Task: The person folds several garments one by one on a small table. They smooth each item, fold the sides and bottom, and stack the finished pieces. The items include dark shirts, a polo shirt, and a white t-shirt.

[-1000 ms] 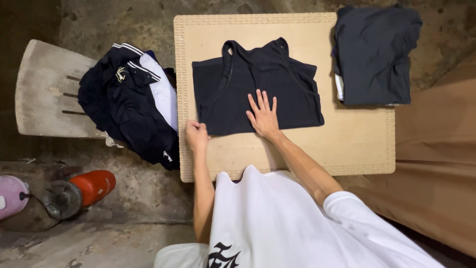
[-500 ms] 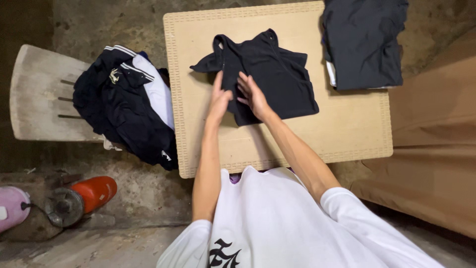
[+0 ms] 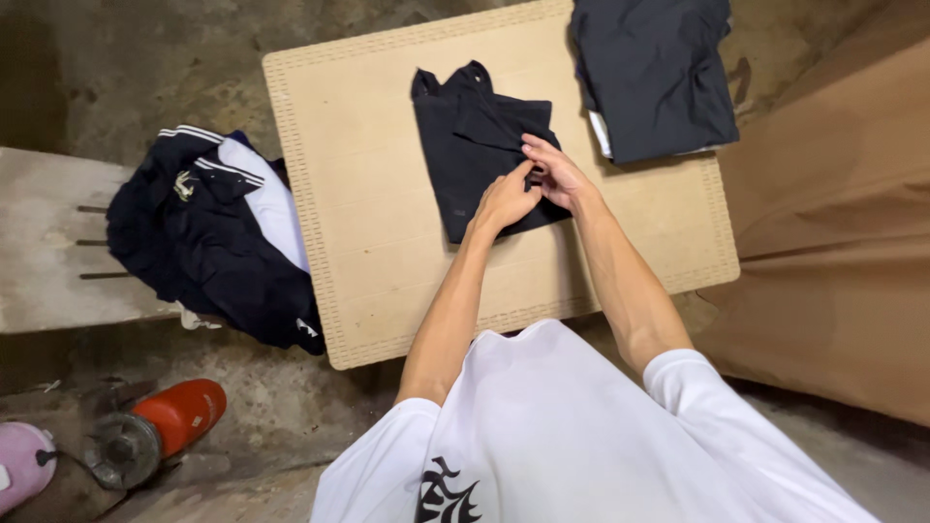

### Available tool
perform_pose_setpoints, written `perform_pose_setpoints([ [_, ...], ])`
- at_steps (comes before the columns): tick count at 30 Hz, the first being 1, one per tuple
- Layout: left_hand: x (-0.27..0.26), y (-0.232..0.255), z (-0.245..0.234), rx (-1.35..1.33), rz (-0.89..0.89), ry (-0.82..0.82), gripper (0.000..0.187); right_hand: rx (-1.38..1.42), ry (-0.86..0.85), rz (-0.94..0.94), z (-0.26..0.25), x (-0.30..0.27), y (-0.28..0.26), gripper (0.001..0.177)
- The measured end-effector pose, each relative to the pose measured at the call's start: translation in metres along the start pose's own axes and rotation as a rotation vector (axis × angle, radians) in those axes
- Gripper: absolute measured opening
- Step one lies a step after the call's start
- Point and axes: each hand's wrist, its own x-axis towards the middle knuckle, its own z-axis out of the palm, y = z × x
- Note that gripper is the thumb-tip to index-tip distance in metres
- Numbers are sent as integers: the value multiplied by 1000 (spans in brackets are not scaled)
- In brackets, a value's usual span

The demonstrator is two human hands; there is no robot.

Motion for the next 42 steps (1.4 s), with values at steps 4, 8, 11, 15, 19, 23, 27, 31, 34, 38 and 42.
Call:
perform_pose_setpoints([
  [4, -1, 3, 22, 49, 64, -13, 64, -193, 135, 80, -10, -3, -4, 59],
  [8, 3, -12, 54, 174, 144, 116, 41, -822, 208, -457, -3, 25, 3, 66],
  [11, 3, -21, 71, 146, 239, 175, 54, -1139, 255, -574, 30, 34, -9, 73],
  [15, 5, -24, 83, 86, 200, 172, 46, -1319, 328, -512, 71, 39, -26, 52],
  [19, 12, -24, 103, 206, 135, 155, 36, -1141, 382, -623, 72, 44, -30, 23],
  [23, 24, -9, 114, 262, 203, 172, 42, -888, 472, -717, 44, 62, -46, 27],
  [27, 29, 11, 123, 322, 192, 100, 31, -864, 550, -526, 6, 71, -58, 25],
  [31, 28, 30, 116, 298, 115, 2, 61, -990, 586, -553, -25, 71, -52, 28],
  [34, 8, 33, 93, 228, 25, 248, 49, -1061, 559, -615, -34, 69, -44, 43],
  [38, 0, 6, 49, 414, -223, 770, 51, -966, 592, -562, -26, 46, -26, 55],
  [42, 14, -42, 18, 379, -420, 763, 67, -1064, 633, -228, -7, 21, -21, 70],
])
